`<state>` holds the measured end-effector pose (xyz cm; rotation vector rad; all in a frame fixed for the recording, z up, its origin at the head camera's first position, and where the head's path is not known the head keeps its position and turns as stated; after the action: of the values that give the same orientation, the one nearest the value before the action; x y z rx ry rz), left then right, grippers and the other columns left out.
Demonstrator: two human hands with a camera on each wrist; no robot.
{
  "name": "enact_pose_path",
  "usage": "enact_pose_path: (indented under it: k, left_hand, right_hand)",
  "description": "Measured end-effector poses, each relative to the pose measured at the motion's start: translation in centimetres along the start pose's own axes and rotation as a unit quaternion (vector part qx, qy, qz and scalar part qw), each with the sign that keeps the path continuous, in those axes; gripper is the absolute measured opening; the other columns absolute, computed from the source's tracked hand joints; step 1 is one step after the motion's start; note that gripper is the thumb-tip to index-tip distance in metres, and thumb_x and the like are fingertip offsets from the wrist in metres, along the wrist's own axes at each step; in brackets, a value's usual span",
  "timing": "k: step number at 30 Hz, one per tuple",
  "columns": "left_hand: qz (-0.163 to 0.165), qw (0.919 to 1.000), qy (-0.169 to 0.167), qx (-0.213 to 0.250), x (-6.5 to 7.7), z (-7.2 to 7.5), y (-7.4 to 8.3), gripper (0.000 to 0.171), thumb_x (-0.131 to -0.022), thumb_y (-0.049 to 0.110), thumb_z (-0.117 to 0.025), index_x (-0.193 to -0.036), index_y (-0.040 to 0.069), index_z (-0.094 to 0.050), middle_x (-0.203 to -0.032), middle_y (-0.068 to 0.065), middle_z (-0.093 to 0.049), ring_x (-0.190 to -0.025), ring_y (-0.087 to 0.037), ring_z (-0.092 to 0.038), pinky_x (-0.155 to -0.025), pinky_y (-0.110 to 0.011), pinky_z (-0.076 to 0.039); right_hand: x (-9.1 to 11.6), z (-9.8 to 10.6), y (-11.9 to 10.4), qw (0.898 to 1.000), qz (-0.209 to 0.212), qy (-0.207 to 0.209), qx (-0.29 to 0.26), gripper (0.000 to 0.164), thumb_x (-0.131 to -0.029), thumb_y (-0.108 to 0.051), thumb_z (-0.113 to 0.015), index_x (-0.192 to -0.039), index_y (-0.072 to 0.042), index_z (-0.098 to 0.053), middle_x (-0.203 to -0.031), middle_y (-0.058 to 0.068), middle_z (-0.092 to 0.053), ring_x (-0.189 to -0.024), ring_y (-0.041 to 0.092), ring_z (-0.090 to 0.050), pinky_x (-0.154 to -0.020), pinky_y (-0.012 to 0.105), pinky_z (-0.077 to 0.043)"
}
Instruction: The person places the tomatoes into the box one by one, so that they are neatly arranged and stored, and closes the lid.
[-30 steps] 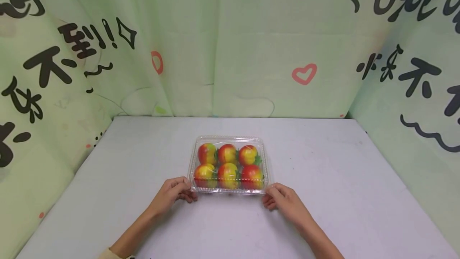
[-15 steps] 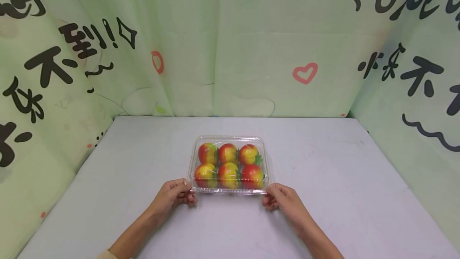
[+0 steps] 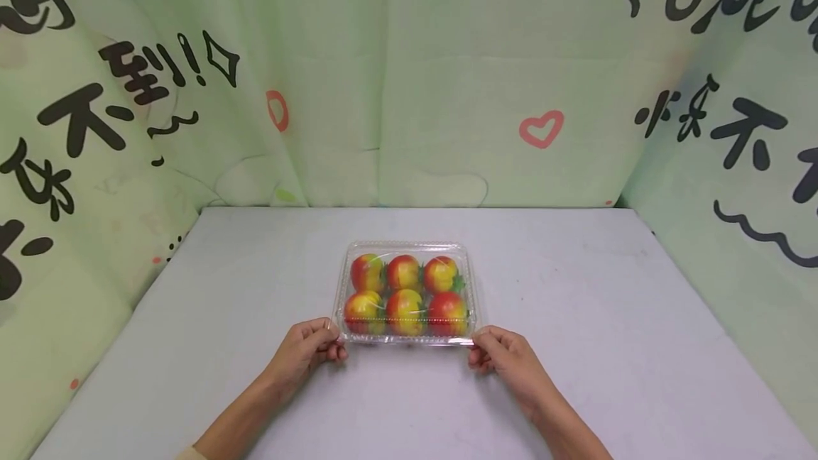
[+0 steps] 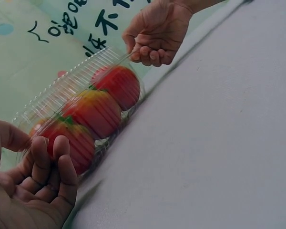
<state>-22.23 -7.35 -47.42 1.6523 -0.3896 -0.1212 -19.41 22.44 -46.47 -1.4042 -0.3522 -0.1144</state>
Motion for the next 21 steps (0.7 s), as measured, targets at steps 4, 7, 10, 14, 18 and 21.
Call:
enact_pose_path:
  k: [4, 7, 10, 14, 18, 21]
  left_hand:
    - [-0.002, 1.0000, -0.004, 0.001, -0.07, -0.15, 0.03, 0.021, -0.097, 0.004, -0.049, -0.078, 0.003, -0.058, -0.074, -0.002, -0.062, -0.072, -0.013, -0.065, -0.069, -0.021, -0.055]
    - [-0.003, 1.0000, -0.006, -0.001, -0.08, -0.24, -0.02, 0.021, -0.097, 0.005, -0.049, -0.079, 0.003, -0.058, -0.073, -0.002, -0.062, -0.071, -0.013, -0.065, -0.069, -0.021, -0.055]
    - [-0.003, 1.0000, -0.008, -0.002, -0.05, -0.24, -0.10, 0.021, -0.097, 0.005, -0.049, -0.079, 0.003, -0.058, -0.072, -0.002, -0.062, -0.071, -0.012, -0.065, -0.069, -0.021, -0.055]
    - [-0.004, 1.0000, -0.009, 0.000, 0.01, -0.22, -0.17, 0.021, -0.097, 0.005, -0.048, -0.079, 0.003, -0.058, -0.072, -0.002, -0.062, -0.070, -0.012, -0.065, -0.068, -0.021, -0.055]
    - [-0.005, 0.9999, -0.012, -0.001, 0.01, -0.26, -0.07, 0.021, -0.097, 0.006, -0.048, -0.079, 0.002, -0.058, -0.071, -0.002, -0.062, -0.070, -0.012, -0.065, -0.068, -0.022, -0.055]
    - [-0.002, 0.9999, -0.017, -0.003, -0.06, -0.28, 0.03, 0.021, -0.097, 0.006, -0.049, -0.080, 0.001, -0.059, -0.069, -0.001, -0.062, -0.069, -0.012, -0.066, -0.068, -0.022, -0.055]
  right_hand:
    - [-0.06, 0.20, -0.01, 1.000, -0.002, 0.007, 0.002, 0.026, -0.103, -0.018, -0.051, -0.102, 0.004, -0.065, -0.082, 0.002, -0.064, -0.079, 0.015, -0.063, -0.072, 0.025, -0.055]
    - [-0.05, 0.34, 0.22, 1.000, -0.010, 0.014, 0.001, 0.026, -0.103, -0.018, -0.051, -0.102, 0.004, -0.065, -0.081, 0.002, -0.064, -0.079, 0.014, -0.063, -0.071, 0.024, -0.055]
    - [-0.03, 0.36, 0.52, 1.000, -0.017, 0.019, -0.003, 0.025, -0.103, -0.017, -0.051, -0.102, 0.003, -0.066, -0.081, 0.001, -0.064, -0.079, 0.014, -0.063, -0.071, 0.024, -0.054]
    - [0.05, 0.20, 0.63, 1.000, -0.018, 0.019, -0.014, 0.024, -0.102, -0.016, -0.051, -0.101, 0.002, -0.066, -0.081, 0.001, -0.065, -0.079, 0.014, -0.063, -0.071, 0.024, -0.054]
    - [0.16, 0.06, 0.59, 0.999, -0.021, 0.013, -0.029, 0.025, -0.103, -0.017, -0.051, -0.102, 0.001, -0.067, -0.082, 0.000, -0.065, -0.080, 0.013, -0.062, -0.072, 0.023, -0.054]
    - [0.21, -0.04, 0.56, 0.999, -0.023, 0.000, -0.036, 0.029, -0.105, -0.021, -0.049, -0.104, 0.002, -0.067, -0.084, -0.001, -0.065, -0.080, 0.012, -0.061, -0.072, 0.023, -0.054]
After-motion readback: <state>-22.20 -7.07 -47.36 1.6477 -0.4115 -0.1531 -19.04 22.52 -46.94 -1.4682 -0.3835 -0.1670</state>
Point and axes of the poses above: each hand's wrist, its own x-axis away from the middle knuckle, its own z-axis out of the back of the hand, y = z × x, the point moved 10 cm from there along -x, towards the middle knuckle
